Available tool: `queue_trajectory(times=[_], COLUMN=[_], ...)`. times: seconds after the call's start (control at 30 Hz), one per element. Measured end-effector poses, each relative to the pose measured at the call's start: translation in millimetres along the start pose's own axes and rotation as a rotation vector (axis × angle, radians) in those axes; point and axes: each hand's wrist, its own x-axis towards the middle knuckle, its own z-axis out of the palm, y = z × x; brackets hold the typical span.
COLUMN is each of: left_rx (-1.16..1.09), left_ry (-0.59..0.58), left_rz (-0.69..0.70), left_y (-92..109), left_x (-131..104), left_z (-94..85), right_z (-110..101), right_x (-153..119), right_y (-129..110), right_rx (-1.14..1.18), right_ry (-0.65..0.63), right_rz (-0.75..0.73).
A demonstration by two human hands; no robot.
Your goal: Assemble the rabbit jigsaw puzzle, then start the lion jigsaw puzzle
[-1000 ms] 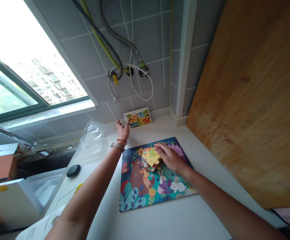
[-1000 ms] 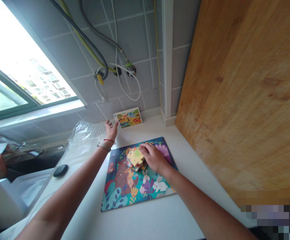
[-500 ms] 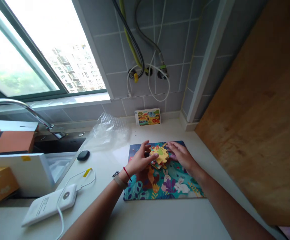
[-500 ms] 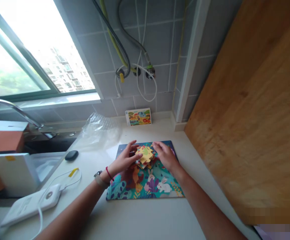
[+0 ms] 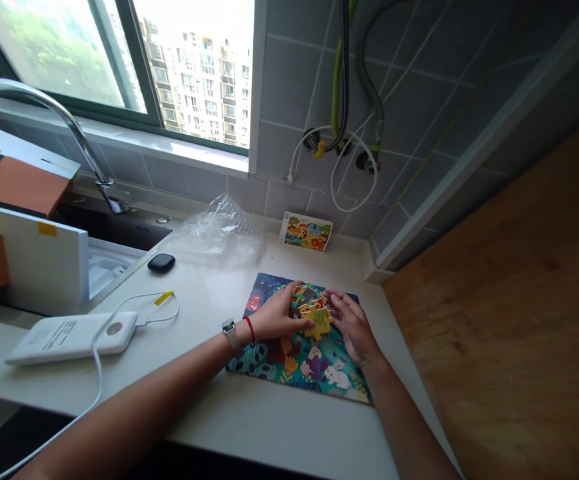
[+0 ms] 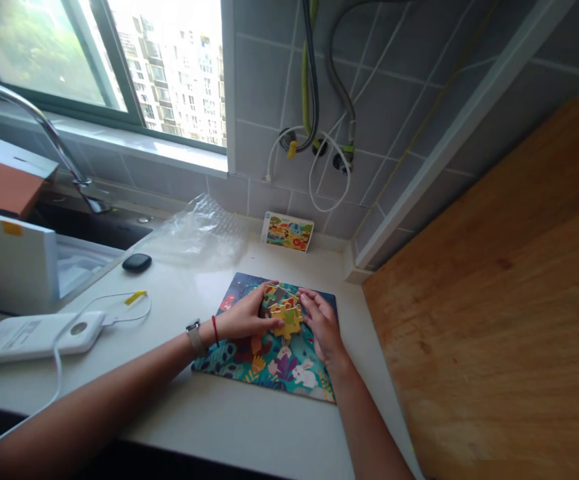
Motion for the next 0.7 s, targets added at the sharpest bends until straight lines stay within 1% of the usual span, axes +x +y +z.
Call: queue_trajectory(times=[0.13,0.23,0.3,0.4,0.53,0.7], left_rx=[-0.038,-0.058,-0.067,-0.117,-0.195,-0.224], left_ry=[0.035,0.021,0.022,0.015,0.006,0.02], left_rz=[-0.002,-0.014,-0.016,-0.006,0.007,0.016], left_y=[-1,3,6,7,2,-5], left_x=[2,1,1,2,5,8], left_z=[-1.3,-3.9,-6.0,-8.7,-9.7,-8.5], right_z=[5,8,9,10,12,15], right_x=[-4,-3,-1,1,-1,-4], right_y=[-3,-1,3,9,10,6], right_rx=[-0.067,-0.143,-0.17,-0.15,-0.114,-0.069], right_ry=[-0.14,-0.192,-0.177,-0.144,-0.147,-0.123], right_rz=[-0.048,-0.076,-0.083,-0.099,-0.093,-0.098])
